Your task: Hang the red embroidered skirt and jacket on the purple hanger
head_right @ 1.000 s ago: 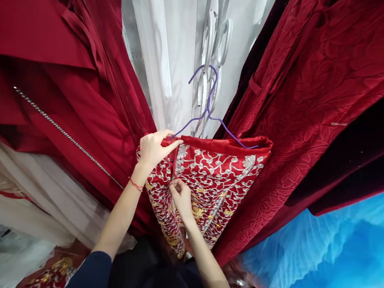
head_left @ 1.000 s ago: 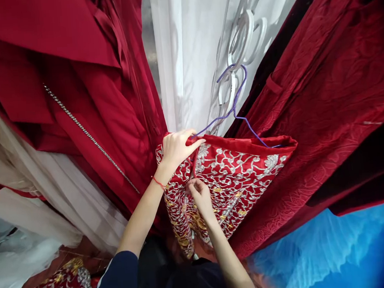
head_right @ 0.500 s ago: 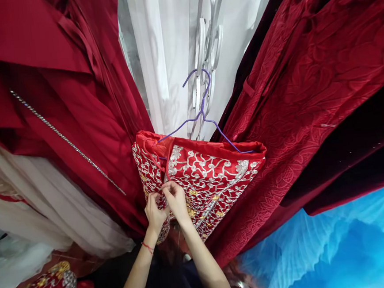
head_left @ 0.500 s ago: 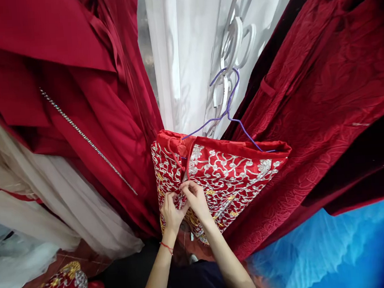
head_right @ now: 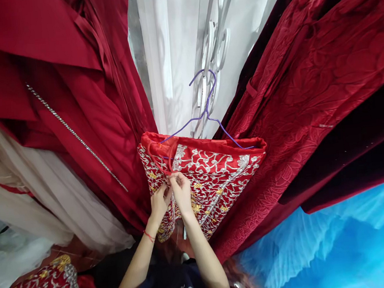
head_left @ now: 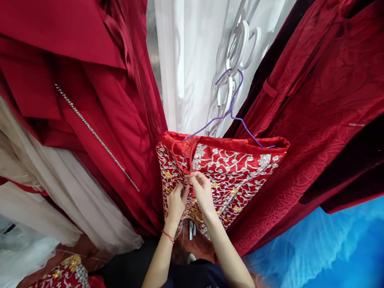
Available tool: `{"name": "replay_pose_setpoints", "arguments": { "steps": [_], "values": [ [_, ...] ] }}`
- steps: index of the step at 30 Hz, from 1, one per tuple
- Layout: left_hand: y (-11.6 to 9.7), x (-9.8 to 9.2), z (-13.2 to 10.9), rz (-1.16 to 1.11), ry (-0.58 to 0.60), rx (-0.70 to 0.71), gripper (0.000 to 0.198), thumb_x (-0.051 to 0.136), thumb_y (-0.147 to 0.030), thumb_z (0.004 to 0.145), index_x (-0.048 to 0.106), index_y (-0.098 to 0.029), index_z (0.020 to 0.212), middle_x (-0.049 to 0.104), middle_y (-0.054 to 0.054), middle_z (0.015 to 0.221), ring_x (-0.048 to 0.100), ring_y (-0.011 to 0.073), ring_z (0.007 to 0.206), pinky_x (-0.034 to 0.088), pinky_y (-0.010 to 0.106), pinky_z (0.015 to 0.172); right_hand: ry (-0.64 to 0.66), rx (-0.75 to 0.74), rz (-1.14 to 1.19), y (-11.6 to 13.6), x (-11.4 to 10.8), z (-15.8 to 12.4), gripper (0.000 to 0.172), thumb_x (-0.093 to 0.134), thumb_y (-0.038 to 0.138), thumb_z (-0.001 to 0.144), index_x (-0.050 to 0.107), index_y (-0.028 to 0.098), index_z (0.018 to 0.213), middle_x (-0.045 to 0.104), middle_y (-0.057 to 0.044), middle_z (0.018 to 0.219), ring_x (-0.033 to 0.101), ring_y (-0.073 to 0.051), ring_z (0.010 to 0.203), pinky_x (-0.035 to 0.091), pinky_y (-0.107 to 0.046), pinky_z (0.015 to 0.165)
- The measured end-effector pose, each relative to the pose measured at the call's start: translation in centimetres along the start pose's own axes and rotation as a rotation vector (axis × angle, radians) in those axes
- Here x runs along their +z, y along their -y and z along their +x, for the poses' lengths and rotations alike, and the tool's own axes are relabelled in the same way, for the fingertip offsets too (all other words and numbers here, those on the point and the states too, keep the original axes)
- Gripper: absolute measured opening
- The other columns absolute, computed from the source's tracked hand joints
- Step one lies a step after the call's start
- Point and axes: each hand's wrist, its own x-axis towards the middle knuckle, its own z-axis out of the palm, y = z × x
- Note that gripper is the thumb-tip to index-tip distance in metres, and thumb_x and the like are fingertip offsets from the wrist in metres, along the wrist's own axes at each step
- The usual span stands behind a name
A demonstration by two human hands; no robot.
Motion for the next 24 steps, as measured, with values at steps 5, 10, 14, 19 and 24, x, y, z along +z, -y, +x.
{"name": "replay_pose_setpoints", "arguments": {
  "steps": [5,10,14,19,24],
  "values": [
    [-2.8,-3.9,1.7,-0.291,-0.201,0.073,0.012,0.052,-0.030,0.091,0.055,-0.020,0.098,0.066,0.005,0.093,0.065,0.0164,0.082,0.051,0.025,0.069,0.021,-0.025,-0.037,-0.1,-0.3,0.1,0.021,0.063,0.039,0.085,0.061,0.019,0.079,0.061,0.000,0.074,0.055,-0.015,0.072,0.044,-0.026,0.072],
    [-6.1,-5.7,5.4,-0.348,-0.262,0.076,0.023,0.060,-0.041,0.090,0.057,-0.020,0.097,0.066,0.004,0.089,0.061,0.0129,0.074,0.047,0.021,0.062,0.024,-0.040,-0.025,-0.4,-0.2,-0.2,0.023,0.062,0.040,0.086,0.061,0.019,0.079,0.057,0.002,0.071,0.050,-0.013,0.066,0.041,-0.025,0.067],
    [-4.7,-6.2,5.0,-0.465,-0.341,0.045,0.029,0.049,-0.043,0.096,0.056,-0.019,0.083,0.062,0.001,0.073,0.058,0.0111,0.064,0.047,0.021,0.063,0.018,-0.030,-0.028,-0.4,-0.3,-0.1,0.022,0.062,0.041,0.086,0.063,0.019,0.081,0.061,0.000,0.076,0.056,-0.015,0.073,0.044,-0.027,0.075],
    [0.6,-6.8,0.2,-0.551,-0.534,-0.070,0.034,0.048,-0.048,0.095,0.056,-0.019,0.079,0.062,0.001,0.071,0.060,0.0128,0.066,0.049,0.023,0.065,0.019,-0.024,-0.021,-0.5,-0.3,0.3,0.023,0.063,0.042,0.086,0.063,0.019,0.081,0.062,0.000,0.077,0.057,-0.016,0.074,0.045,-0.028,0.076],
    [4.9,-5.1,-3.3,-0.170,0.169,-0.395,0.025,0.062,-0.045,0.084,0.062,-0.020,0.077,0.070,0.005,0.076,0.068,0.0207,0.075,0.051,0.029,0.066,0.017,-0.027,-0.017,-0.7,-0.2,0.6,0.024,0.063,0.042,0.087,0.062,0.019,0.080,0.060,0.001,0.074,0.056,-0.015,0.072,0.045,-0.028,0.075]
  ]
}}
